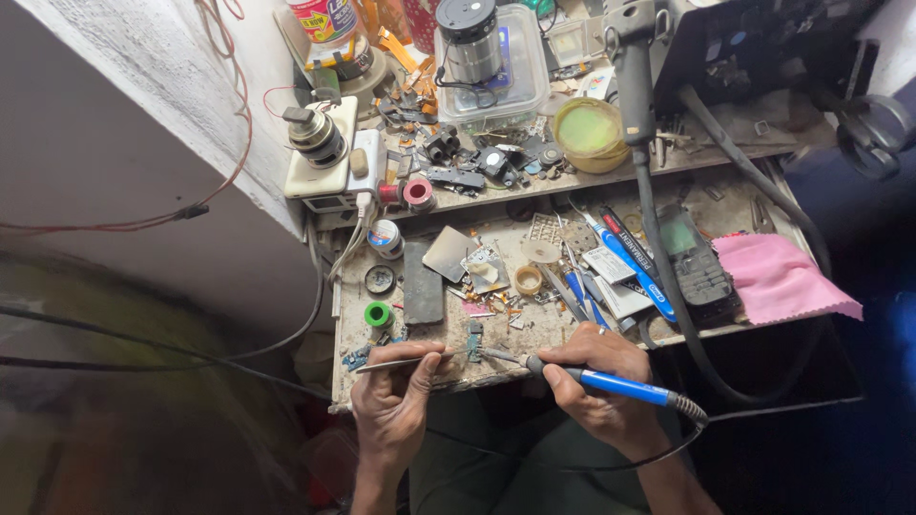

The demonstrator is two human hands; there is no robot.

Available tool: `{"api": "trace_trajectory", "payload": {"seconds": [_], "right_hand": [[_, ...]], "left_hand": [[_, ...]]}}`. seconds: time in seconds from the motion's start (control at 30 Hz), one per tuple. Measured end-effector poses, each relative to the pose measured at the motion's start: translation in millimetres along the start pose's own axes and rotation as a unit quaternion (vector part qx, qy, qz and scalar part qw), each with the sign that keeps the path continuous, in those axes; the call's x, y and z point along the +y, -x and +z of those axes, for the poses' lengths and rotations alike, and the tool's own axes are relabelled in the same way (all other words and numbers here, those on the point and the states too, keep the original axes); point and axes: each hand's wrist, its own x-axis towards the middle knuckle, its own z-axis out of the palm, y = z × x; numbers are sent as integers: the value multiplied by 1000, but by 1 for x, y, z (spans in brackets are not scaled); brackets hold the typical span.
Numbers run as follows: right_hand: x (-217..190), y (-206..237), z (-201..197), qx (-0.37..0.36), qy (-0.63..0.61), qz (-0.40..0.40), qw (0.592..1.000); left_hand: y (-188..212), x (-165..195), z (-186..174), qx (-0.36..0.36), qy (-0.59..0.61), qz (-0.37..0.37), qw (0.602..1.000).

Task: The person sits at a cluttered repair workbench and solders small electronic components onto circuit boards. They hold a soldering iron in one hand and use tweezers in the other to position and adjust small parts on the boards, working on several boards one at a time across the bench.

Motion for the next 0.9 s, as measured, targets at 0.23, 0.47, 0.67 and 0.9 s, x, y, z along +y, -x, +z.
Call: {"api": "trace_trajectory", "payload": {"seconds": [0.23,0.47,0.67,0.9], "right_hand": [[1,0,1,0,-7,6,1000],[4,3,3,1,-21,26,999],[8,5,3,0,-21,33,999],[11,7,5,-1,-41,34,999]], "left_hand": [[0,-1,-1,3,12,7,1000],[-2,-2,-1,7,31,19,999],[-4,1,-3,2,37,23,999],[-5,8,-7,-6,0,41,999]]}}
